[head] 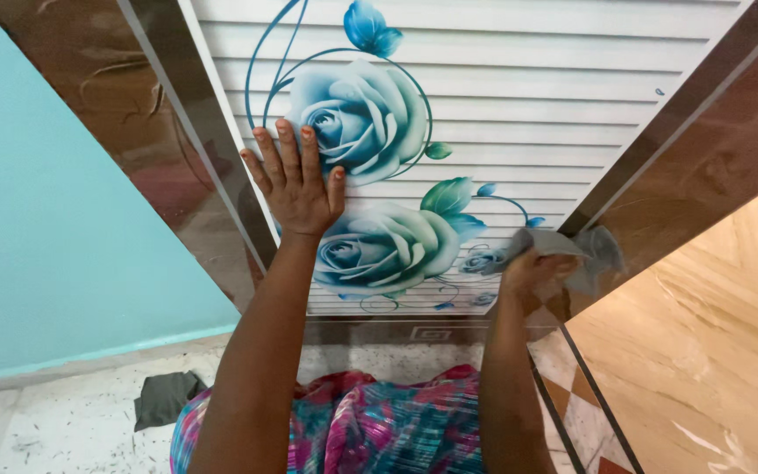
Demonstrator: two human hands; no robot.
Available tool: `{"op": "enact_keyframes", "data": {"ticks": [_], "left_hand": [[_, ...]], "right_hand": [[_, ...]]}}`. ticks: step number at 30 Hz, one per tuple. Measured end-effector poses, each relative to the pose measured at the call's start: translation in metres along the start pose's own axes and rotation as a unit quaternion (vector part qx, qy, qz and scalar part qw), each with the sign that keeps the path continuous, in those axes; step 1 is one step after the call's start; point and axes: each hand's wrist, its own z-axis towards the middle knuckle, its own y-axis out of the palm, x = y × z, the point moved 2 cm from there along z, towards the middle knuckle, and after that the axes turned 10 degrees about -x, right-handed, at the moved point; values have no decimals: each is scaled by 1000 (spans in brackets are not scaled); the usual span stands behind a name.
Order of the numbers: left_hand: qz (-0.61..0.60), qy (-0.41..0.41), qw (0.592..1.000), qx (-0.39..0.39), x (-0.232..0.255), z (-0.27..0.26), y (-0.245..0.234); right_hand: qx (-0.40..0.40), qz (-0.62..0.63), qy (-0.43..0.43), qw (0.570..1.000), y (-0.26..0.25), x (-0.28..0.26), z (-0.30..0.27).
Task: The person wipes a door using a cloth, cleaning the floral patterns and the wooden panels, then cleans around the handle and locks.
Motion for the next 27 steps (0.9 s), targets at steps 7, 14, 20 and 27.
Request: {"op": "enact_keyframes", "data": {"ticks": [7,14,20,27], "left_hand": [[-7,1,1000,3,-1,0,0],[-1,-3,1000,-7,-3,-2,2],[1,-1,1000,2,-1,0,0],[6,1,1000,11,0,0,2]], "right_hand": [[-20,-20,28,999,-18,32,12],[-66,-55,-236,968,30,-15,-61],[-340,-283,-326,835,89,-52,-175],[-446,-268,-527,673,109,-108,-280]]}}
